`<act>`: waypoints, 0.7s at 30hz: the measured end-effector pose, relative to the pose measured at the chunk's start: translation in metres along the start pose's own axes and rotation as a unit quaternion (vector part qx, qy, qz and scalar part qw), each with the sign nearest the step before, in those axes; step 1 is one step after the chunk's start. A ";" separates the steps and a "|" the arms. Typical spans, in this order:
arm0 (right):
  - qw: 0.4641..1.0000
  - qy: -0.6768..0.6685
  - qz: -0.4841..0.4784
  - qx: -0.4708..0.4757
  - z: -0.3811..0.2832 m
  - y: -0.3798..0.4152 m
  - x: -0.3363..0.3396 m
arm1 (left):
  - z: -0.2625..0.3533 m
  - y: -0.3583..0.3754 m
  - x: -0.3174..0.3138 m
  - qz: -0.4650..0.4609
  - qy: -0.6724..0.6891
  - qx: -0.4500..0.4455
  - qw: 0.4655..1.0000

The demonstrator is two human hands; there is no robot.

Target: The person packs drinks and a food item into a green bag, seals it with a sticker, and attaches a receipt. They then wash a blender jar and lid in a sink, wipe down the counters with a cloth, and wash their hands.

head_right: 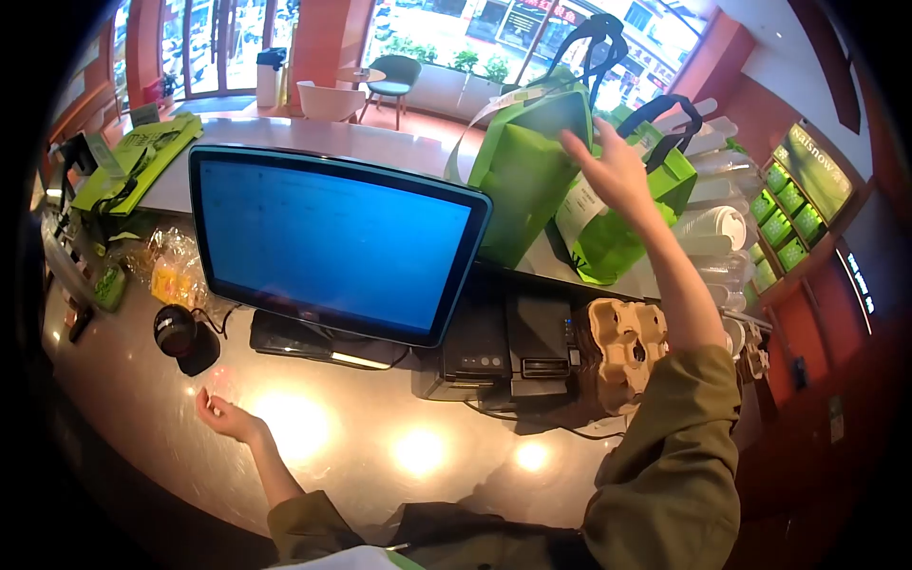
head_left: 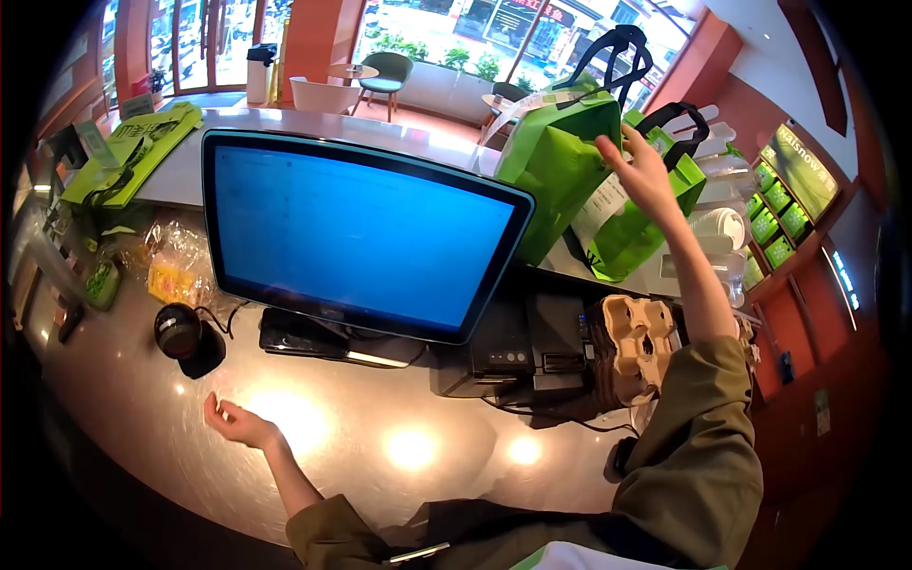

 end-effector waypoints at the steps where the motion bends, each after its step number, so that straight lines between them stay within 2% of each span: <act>1: 0.999 -0.045 -0.013 0.000 0.001 0.001 -0.003 | -0.007 -0.008 0.001 0.010 0.004 0.022 1.000; 2: 0.996 -0.089 -0.027 0.003 0.002 -0.001 -0.003 | -0.012 -0.015 0.000 0.032 0.026 0.083 0.996; 4: 0.982 -0.179 -0.059 -0.013 0.011 -0.005 -0.004 | -0.018 -0.024 0.002 0.046 0.036 0.136 0.989; 7: 0.942 -0.302 -0.111 -0.098 0.035 -0.008 0.000 | -0.011 -0.026 -0.002 0.003 0.039 0.161 0.986; 10: 0.898 -0.407 -0.104 -0.133 0.058 -0.009 -0.006 | -0.022 -0.027 -0.005 0.006 0.058 0.148 0.987; 14: 0.873 -0.460 -0.056 -0.151 0.086 -0.009 -0.021 | -0.019 -0.027 -0.006 -0.002 0.064 0.148 0.987; 17: 0.880 -0.448 -0.008 -0.158 0.078 -0.004 -0.026 | -0.021 -0.028 -0.008 -0.001 0.050 0.135 0.990; 20: 0.915 -0.357 0.029 -0.183 0.107 0.001 -0.039 | -0.025 -0.028 -0.010 -0.008 0.035 0.116 0.993; 21: 0.882 -0.414 0.049 -0.219 0.083 0.014 -0.039 | -0.031 -0.029 -0.012 -0.009 0.008 0.097 0.995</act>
Point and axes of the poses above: each hand's wrist, its own y-axis away from the middle knuckle, its own x-axis out of the back of the hand, z = x × y, the point moved 1 cm from there along -y, towards the middle knuckle, and after that the axes turned 3 degrees about -y, right-handed, at the moved point
